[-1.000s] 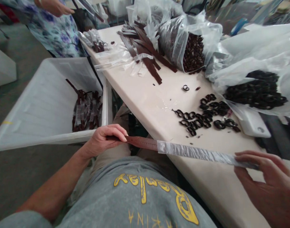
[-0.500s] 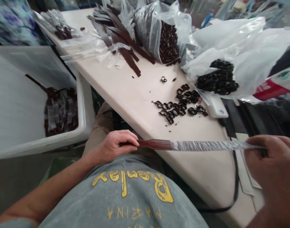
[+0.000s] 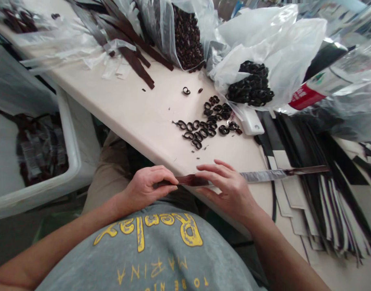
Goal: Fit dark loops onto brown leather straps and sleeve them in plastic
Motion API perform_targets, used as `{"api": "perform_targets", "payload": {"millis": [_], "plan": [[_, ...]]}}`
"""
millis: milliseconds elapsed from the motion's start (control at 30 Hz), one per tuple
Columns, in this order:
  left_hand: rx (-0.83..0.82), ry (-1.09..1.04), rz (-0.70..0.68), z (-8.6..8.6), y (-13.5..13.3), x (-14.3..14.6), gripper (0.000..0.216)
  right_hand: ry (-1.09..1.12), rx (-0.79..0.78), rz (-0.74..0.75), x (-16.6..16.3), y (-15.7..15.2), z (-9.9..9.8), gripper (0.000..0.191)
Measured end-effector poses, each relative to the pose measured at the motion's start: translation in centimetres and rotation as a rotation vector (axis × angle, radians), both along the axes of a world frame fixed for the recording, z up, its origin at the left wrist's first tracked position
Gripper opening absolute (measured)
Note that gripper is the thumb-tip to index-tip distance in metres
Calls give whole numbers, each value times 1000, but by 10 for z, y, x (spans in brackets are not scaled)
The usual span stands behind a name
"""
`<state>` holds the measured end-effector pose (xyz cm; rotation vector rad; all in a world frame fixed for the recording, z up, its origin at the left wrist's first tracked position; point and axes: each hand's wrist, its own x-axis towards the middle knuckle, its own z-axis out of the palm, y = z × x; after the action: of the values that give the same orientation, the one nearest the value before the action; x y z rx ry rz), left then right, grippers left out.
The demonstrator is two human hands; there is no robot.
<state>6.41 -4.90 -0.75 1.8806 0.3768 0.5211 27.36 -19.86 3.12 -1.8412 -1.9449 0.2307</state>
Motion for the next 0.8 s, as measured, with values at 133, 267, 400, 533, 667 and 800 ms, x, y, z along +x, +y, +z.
{"api": "perform_targets", "payload": {"millis": [133, 267, 400, 533, 667, 800], "plan": [[-53, 48, 79, -1, -2, -2, 4, -21, 44, 41, -11, 4, -27, 17], [-349, 95, 160, 0, -6, -2, 5, -10, 151, 49, -10, 2, -37, 13], [-624, 116, 207, -1, -9, 1, 8, 11, 202, 14, -7, 0, -38, 9], [-644, 134, 210, -3, -10, 1, 10, 6, 210, -24, -5, 0, -35, 6], [-508, 150, 189, -5, -7, 0, 12, -20, 150, -24, -1, 0, -28, 14], [-176, 167, 105, -2, -1, 6, 15, -107, -72, -9, 16, -3, -6, 23]]}}
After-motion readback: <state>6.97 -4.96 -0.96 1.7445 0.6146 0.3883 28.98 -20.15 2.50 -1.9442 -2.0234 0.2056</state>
